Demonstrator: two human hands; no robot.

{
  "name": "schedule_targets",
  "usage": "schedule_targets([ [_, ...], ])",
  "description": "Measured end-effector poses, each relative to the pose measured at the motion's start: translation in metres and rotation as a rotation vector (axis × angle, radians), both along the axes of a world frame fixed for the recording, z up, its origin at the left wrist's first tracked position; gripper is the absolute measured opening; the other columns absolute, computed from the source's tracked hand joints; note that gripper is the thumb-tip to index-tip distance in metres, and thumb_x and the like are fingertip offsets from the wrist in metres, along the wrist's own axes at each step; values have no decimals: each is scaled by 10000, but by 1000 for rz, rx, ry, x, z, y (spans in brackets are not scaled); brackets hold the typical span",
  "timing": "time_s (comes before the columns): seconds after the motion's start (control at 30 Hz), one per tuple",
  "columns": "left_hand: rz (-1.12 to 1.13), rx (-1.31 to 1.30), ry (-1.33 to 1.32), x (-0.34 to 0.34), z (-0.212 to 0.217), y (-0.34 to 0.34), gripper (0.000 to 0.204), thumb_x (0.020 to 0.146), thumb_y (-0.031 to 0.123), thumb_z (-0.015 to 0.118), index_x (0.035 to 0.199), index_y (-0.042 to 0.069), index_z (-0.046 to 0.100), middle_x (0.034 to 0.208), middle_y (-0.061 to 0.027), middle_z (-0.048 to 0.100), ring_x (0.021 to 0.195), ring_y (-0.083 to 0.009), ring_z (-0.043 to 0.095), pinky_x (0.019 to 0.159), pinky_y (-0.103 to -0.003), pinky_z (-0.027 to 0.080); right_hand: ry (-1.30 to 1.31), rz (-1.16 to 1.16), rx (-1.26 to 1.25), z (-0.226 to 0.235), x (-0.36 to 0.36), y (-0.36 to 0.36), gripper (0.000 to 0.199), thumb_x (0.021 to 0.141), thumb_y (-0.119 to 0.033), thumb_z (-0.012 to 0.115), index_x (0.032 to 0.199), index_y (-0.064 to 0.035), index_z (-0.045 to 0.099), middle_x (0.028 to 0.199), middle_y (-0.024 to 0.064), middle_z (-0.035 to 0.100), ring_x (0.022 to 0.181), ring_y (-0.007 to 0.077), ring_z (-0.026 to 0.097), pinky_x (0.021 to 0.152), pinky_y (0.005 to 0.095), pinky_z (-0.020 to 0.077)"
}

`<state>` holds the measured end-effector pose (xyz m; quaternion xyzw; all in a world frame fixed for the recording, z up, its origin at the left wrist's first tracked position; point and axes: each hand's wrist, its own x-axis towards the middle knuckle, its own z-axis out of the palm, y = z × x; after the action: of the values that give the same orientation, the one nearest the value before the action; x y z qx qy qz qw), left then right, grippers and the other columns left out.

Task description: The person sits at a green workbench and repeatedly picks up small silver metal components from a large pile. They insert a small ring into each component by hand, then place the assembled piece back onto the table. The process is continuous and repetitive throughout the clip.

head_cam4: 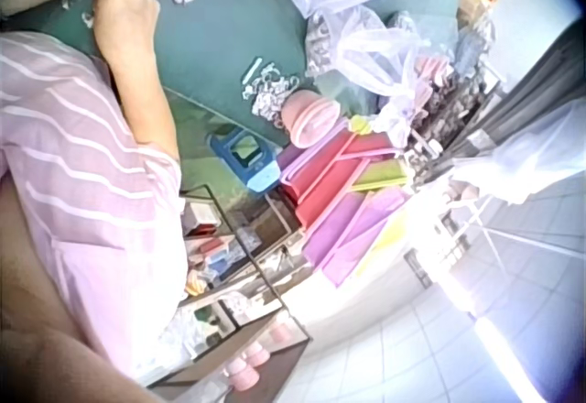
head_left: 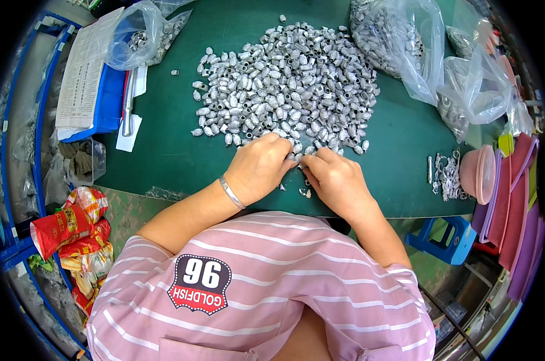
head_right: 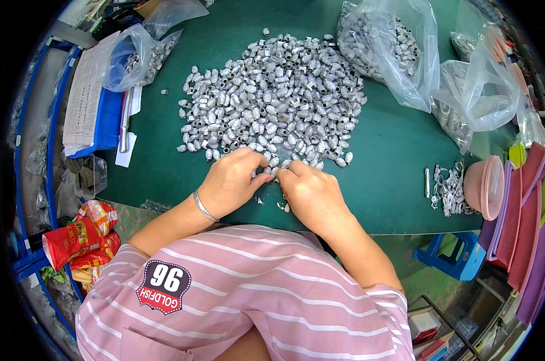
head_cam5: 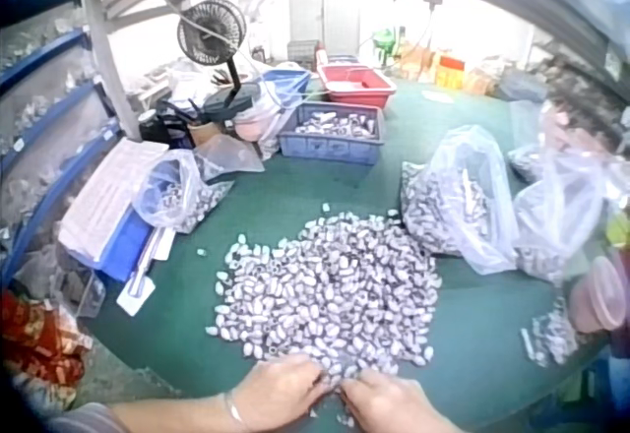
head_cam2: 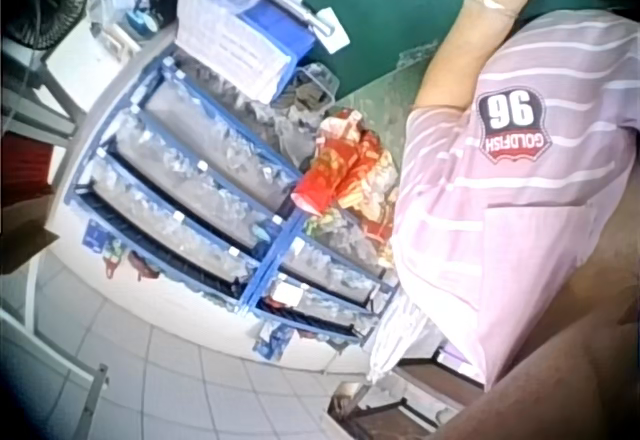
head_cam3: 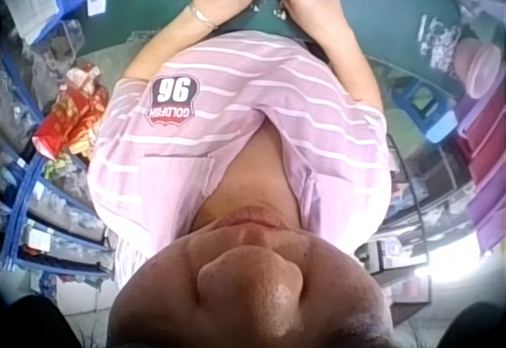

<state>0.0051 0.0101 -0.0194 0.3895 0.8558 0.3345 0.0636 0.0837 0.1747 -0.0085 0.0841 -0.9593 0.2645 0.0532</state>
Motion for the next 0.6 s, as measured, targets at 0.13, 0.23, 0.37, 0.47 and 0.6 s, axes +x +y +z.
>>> schedule_targets([
  [0.13, -29, -42, -15, -2, 0, -3, 162, 673, 71, 719, 794, 36, 616, 731, -108, 563, 652, -271, 579, 579, -357, 472, 42, -4, 11, -4, 1, -2, 126, 726, -82, 657, 846, -68, 622, 704, 65, 526, 619, 259, 581, 522, 363, 471],
  [0.23, -44, 60, -135, -4, 1, -5, 157, 674, 45, 715, 791, 28, 612, 718, -96, 555, 636, -241, 572, 572, -330, 465, 52, -17, 9, -9, 1, -1, 124, 728, -81, 659, 843, -61, 618, 704, 67, 533, 619, 260, 580, 520, 365, 469],
  [0.37, -47, 219, -268, -4, 8, -8, 155, 671, 2, 714, 780, 17, 604, 725, -76, 558, 642, -186, 563, 571, -280, 451, 73, -38, -80, -5, 1, 3, 130, 733, -64, 641, 859, -49, 612, 727, 79, 556, 637, 257, 595, 542, 353, 485],
  [0.47, -50, 296, -227, -2, 12, -9, 157, 665, -10, 719, 775, 15, 610, 754, -76, 577, 660, -169, 568, 575, -263, 449, 24, -55, -340, -3, 3, 7, 120, 767, -85, 650, 878, -43, 628, 739, 80, 573, 607, 223, 578, 530, 314, 464],
  [0.6, -35, 447, -313, 1, 14, -9, 165, 706, 8, 710, 839, 17, 612, 788, -61, 579, 653, -134, 545, 559, -246, 435, -15, -40, -717, -2, 4, 10, 138, 783, -70, 647, 911, -19, 631, 762, 76, 594, 597, 152, 538, 511, 261, 425],
])
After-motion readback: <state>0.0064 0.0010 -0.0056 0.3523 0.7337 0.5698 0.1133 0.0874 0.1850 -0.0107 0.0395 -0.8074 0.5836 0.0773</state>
